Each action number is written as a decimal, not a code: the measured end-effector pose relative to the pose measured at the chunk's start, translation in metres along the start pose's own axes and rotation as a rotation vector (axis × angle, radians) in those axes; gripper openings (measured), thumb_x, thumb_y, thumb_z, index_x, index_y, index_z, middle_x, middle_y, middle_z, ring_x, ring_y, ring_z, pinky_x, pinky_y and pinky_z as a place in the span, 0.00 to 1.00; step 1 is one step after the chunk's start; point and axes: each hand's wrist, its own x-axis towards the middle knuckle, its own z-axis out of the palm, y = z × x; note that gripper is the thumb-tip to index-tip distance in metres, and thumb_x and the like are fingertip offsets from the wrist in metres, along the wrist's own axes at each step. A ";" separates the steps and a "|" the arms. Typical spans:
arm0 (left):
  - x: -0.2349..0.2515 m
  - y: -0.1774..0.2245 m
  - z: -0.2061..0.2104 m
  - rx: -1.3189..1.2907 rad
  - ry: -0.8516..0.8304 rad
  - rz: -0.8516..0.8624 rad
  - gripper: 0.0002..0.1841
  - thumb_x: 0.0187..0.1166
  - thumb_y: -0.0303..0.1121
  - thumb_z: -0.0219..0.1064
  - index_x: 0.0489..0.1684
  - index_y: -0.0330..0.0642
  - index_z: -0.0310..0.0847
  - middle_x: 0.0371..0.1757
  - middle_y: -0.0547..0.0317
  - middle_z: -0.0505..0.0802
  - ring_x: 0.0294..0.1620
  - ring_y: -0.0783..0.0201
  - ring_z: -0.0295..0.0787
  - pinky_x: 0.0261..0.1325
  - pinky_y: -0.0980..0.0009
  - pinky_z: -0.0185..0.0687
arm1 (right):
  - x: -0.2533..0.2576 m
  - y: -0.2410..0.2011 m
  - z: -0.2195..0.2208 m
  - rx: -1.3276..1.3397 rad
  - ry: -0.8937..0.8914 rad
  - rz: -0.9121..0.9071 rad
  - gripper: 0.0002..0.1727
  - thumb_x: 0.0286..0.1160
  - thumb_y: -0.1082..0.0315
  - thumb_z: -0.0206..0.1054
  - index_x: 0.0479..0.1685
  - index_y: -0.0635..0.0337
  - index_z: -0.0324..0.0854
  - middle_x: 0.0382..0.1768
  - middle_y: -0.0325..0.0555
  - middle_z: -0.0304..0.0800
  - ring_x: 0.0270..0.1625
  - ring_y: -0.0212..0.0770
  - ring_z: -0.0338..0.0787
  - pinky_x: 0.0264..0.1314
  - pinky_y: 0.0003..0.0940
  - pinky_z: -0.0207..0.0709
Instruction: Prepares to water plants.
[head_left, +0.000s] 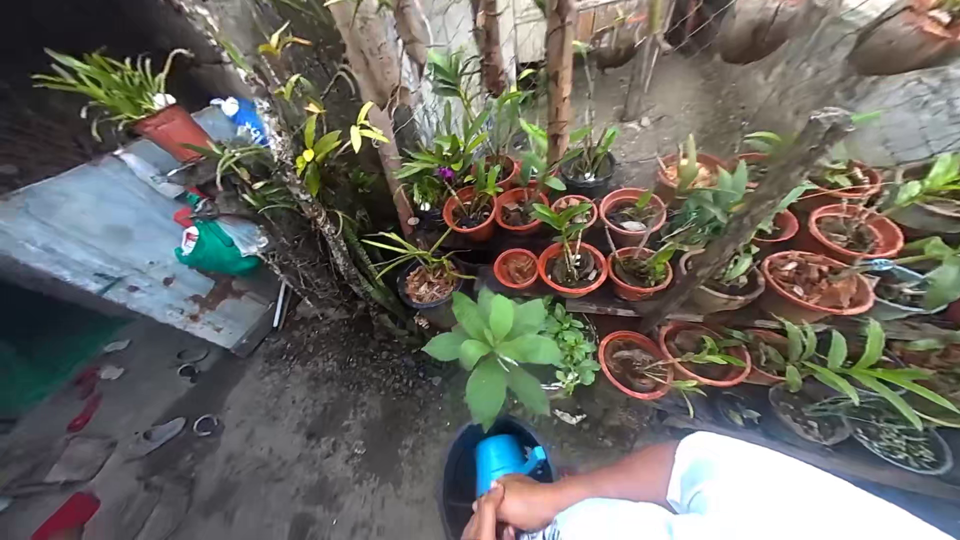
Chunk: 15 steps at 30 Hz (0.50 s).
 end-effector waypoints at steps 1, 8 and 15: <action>-0.002 -0.011 -0.003 0.005 0.019 0.035 0.24 0.83 0.28 0.62 0.77 0.29 0.75 0.67 0.37 0.90 0.68 0.43 0.89 0.78 0.48 0.78 | 0.003 -0.008 0.002 -0.025 0.001 -0.008 0.26 0.91 0.53 0.54 0.62 0.70 0.83 0.63 0.68 0.87 0.72 0.64 0.83 0.75 0.68 0.69; -0.031 -0.085 -0.055 0.067 0.137 0.173 0.23 0.80 0.29 0.63 0.75 0.37 0.80 0.69 0.48 0.91 0.74 0.53 0.86 0.82 0.54 0.74 | 0.052 -0.067 0.045 -0.092 0.076 -0.103 0.25 0.91 0.55 0.53 0.56 0.69 0.86 0.57 0.65 0.89 0.66 0.60 0.86 0.72 0.64 0.72; -0.086 -0.172 -0.104 -0.053 0.239 0.147 0.24 0.82 0.30 0.61 0.77 0.36 0.78 0.74 0.45 0.87 0.81 0.49 0.80 0.86 0.53 0.69 | 0.134 -0.126 0.108 -0.173 0.079 -0.120 0.26 0.88 0.51 0.54 0.44 0.68 0.87 0.46 0.61 0.91 0.57 0.56 0.89 0.64 0.59 0.77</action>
